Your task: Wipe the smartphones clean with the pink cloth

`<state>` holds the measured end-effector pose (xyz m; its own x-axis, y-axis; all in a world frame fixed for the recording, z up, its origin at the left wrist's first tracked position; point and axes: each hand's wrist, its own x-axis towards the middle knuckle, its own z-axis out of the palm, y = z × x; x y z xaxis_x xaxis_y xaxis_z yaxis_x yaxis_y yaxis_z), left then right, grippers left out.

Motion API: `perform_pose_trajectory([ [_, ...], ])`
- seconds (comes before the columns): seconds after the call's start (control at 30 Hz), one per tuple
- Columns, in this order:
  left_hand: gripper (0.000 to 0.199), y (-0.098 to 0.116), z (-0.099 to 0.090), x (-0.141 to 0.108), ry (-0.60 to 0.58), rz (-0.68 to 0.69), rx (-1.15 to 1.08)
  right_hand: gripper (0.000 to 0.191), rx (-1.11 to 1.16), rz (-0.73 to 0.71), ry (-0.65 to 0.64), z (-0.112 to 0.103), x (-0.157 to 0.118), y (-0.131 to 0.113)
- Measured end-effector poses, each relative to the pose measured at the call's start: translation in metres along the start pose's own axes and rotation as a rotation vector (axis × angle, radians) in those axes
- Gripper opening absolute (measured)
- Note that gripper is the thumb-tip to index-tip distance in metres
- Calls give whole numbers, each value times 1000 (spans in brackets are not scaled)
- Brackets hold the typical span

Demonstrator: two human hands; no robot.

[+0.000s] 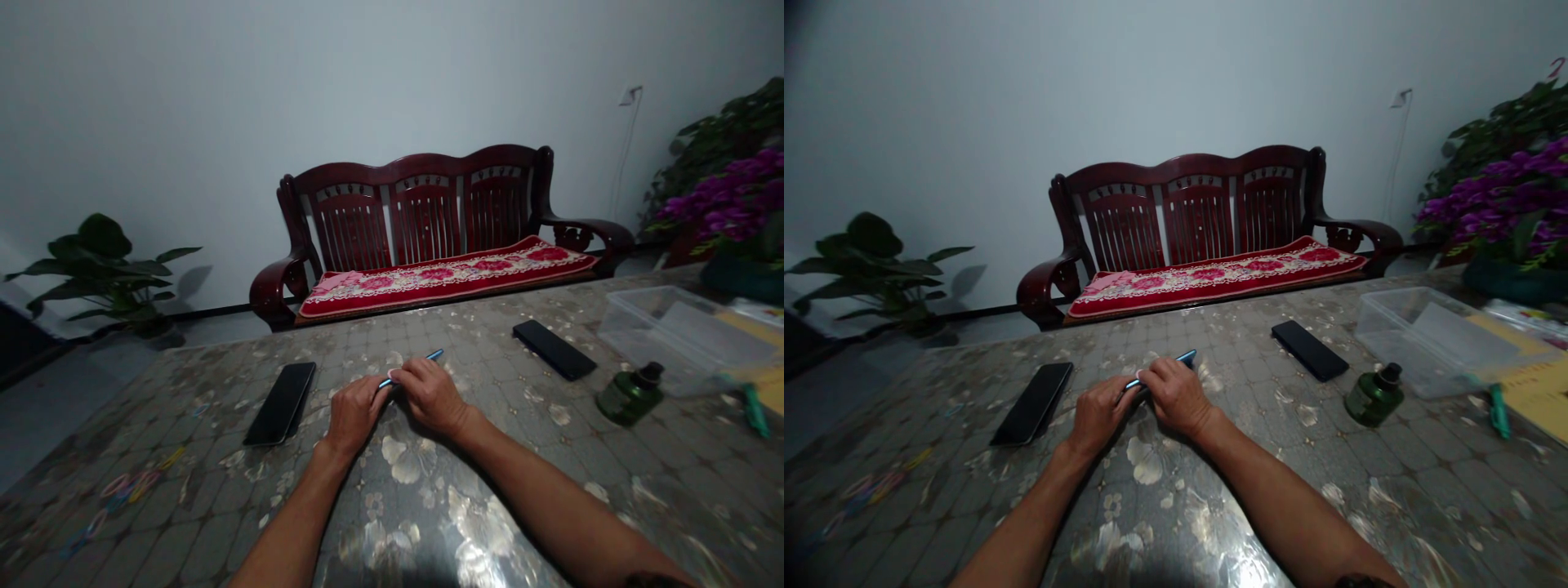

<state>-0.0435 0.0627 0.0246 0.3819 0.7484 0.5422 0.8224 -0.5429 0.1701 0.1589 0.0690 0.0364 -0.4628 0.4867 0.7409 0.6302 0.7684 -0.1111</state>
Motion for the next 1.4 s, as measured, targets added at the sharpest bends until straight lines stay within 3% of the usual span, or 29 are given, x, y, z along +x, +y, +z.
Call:
perform_pose_trajectory([
  [0.1, 23, -1, 0, 0, -6, 1, -12, 25, 10, 5, 7, -1, -1, 4],
  [0.27, 24, -1, -2, 1, 8, -15, -10, 25, 18, 130, 79, -6, -9, 32],
  [0.37, 26, 1, -4, 2, 15, -5, -4, 24, 25, 130, 103, -4, -9, 29],
  [0.57, 27, 0, -4, 0, 4, 15, -54, 28, 50, -38, 11, 3, -5, 8],
  [0.8, 30, -8, 1, -1, 1, -28, -70, 27, 34, 160, 82, -8, -12, 42],
  [1.03, 29, -7, -4, 0, -64, -62, -94, 27, 73, 5, 14, -3, -7, 28],
  [1.27, 27, -5, -5, 1, -93, -78, -106, 29, 180, 128, 74, -11, -14, 51],
  [1.4, 25, -4, -6, 2, -124, -103, -101, 32, 248, 114, 77, -14, -15, 57],
])
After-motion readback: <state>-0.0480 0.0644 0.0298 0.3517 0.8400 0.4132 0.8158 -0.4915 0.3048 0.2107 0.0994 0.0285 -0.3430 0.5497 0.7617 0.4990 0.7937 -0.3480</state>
